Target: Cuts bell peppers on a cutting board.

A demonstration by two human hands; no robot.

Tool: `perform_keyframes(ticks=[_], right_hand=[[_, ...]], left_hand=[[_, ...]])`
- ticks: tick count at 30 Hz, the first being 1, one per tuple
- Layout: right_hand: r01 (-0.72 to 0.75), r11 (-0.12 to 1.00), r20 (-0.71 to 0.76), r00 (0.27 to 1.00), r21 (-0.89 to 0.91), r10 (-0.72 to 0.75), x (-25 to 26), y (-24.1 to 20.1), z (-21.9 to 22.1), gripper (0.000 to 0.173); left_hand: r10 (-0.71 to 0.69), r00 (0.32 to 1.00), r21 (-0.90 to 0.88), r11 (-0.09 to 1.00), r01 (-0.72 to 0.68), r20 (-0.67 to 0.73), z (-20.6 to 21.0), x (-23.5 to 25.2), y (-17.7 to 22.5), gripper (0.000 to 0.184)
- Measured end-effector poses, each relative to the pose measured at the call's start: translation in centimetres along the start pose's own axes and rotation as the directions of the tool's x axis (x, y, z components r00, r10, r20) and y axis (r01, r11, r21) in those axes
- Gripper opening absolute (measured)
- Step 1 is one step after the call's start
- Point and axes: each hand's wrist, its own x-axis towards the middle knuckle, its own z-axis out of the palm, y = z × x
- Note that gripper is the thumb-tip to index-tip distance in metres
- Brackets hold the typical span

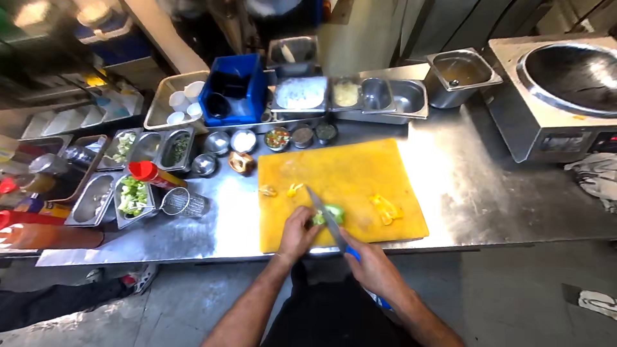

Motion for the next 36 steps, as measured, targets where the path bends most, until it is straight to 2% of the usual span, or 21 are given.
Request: perform_keyframes(ticks=[7,10,12,13,15,17,19,22,23,25,26,28,30,31,34,36], right_hand=[[0.059,0.982,-0.102,0.994,0.18,-0.041,-2.0,4.3,0.4,0.057],[0.016,0.98,-0.108,0.994,0.199,0.006,-2.5,5.3,-1.3,0.059],[-0.028,0.98,-0.131,0.99,0.196,0.055,-2.5,6.4,-2.7,0.06],[-0.05,0.978,-0.143,0.986,0.201,0.08,-2.5,6.9,-3.4,0.06],[-0.082,0.971,-0.152,0.981,0.226,0.119,-2.6,7.9,-4.5,0.061],[-0.09,0.964,-0.149,0.98,0.252,0.131,-2.6,8.1,-5.1,0.063],[-0.096,0.957,-0.152,0.978,0.272,0.142,-2.6,7.8,-5.0,0.064],[-0.088,0.943,-0.181,0.971,0.322,0.153,-2.8,7.7,-4.4,0.064],[-0.094,0.936,-0.181,0.97,0.339,0.163,-2.9,7.6,-4.3,0.064],[-0.109,0.922,-0.168,0.969,0.373,0.182,-3.0,7.3,-4.0,0.064],[-0.114,0.913,-0.172,0.966,0.391,0.194,-3.0,7.3,-3.9,0.065],[-0.114,0.899,-0.189,0.959,0.423,0.211,-2.9,7.2,-3.3,0.065],[-0.111,0.9,-0.219,0.951,0.422,0.22,-2.6,7.0,-2.7,0.063],[-0.117,0.905,-0.238,0.944,0.41,0.23,-2.4,6.8,-2.5,0.062],[-0.174,0.925,-0.263,0.926,0.339,0.271,-2.3,5.9,-2.4,0.059],[-0.192,0.931,-0.258,0.926,0.312,0.277,-2.5,5.6,-2.4,0.059]], left_hand=[[-0.08,0.974,0.254,0.958,0.134,-0.213,-3.1,1.6,-2.9,0.035],[-0.039,0.973,0.252,0.963,0.098,-0.228,-6.0,1.9,-3.8,0.056],[-0.052,0.948,0.224,0.966,0.127,-0.314,-8.7,3.1,-4.3,0.054],[-0.12,0.913,0.171,0.965,0.2,-0.389,-10.1,4.3,-4.9,0.052],[-0.406,0.792,0.019,0.885,0.465,-0.457,-12.8,7.6,-6.6,0.063],[-0.61,0.67,-0.061,0.757,0.65,-0.423,-14.2,10.8,-8.8,0.089],[-0.694,0.614,-0.027,0.671,0.741,-0.377,-14.3,13.2,-10.6,0.103],[-0.694,0.665,0.001,0.692,0.722,-0.275,-14.5,14.7,-11.8,0.091],[-0.686,0.681,-0.037,0.711,0.702,-0.255,-14.7,14.6,-12.0,0.087],[-0.67,0.698,-0.227,0.742,0.63,-0.252,-15.0,13.3,-11.3,0.08],[-0.651,0.719,-0.326,0.753,0.571,-0.245,-15.0,12.6,-10.2,0.079],[-0.556,0.816,-0.428,0.784,0.451,-0.159,-14.7,10.8,-5.6,0.077],[-0.425,0.905,-0.35,0.846,0.403,0.014,-12.7,8.7,-0.4,0.077],[-0.354,0.929,-0.279,0.886,0.37,0.107,-10.7,7.9,1.6,0.077],[-0.237,0.919,-0.053,0.963,0.266,0.316,-3.4,6.5,5.2,0.08],[-0.224,0.917,0.055,0.974,0.219,0.33,0.2,6.0,5.4,0.085]])
